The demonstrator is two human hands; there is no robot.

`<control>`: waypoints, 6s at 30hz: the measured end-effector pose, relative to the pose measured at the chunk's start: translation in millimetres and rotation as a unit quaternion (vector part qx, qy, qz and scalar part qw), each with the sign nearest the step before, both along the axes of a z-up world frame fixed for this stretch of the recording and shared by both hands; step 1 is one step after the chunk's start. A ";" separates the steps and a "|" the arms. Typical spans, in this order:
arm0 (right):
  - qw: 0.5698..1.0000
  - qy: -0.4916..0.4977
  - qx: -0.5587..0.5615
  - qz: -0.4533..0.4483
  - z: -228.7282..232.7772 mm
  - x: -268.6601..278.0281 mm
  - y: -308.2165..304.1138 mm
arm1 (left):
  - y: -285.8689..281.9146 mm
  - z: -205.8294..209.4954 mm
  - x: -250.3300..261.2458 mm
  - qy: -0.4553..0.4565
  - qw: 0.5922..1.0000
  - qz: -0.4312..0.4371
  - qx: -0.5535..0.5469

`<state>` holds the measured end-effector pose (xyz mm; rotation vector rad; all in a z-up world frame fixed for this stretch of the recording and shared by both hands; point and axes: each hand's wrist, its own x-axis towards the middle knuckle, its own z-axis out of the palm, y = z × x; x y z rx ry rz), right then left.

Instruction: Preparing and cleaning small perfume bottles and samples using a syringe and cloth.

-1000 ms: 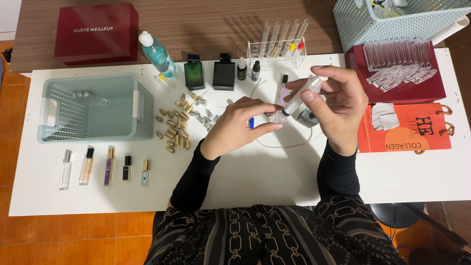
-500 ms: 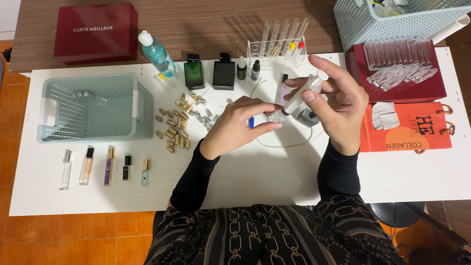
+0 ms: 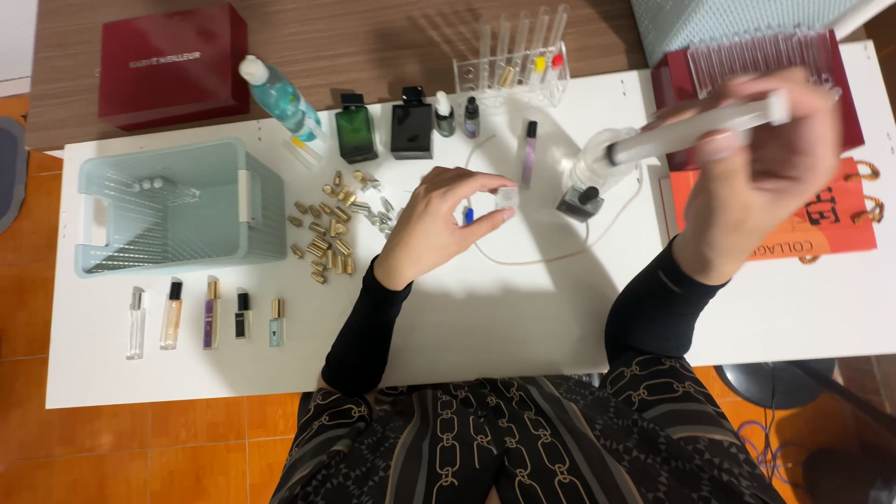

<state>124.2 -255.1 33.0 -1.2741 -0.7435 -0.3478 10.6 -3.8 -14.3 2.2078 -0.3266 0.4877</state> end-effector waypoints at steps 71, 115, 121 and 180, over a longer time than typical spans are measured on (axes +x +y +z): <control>0.992 -0.006 0.122 -0.011 -32.7 -10.9 -16.5 | 23.2 29.5 -9.8 0.007 1.000 0.018 -0.009; 0.989 -0.118 0.039 -0.077 -47.8 -33.9 -20.9 | 34.4 53.6 -59.9 -0.017 1.000 0.011 0.000; 0.993 -0.080 -0.041 -0.079 -56.3 -43.9 -3.6 | 48.5 47.6 -55.6 0.003 0.999 -0.011 -0.053; 0.953 -0.143 -0.268 -0.017 6.2 -48.1 4.5 | 13.9 43.2 -36.4 -0.127 0.988 0.076 -0.054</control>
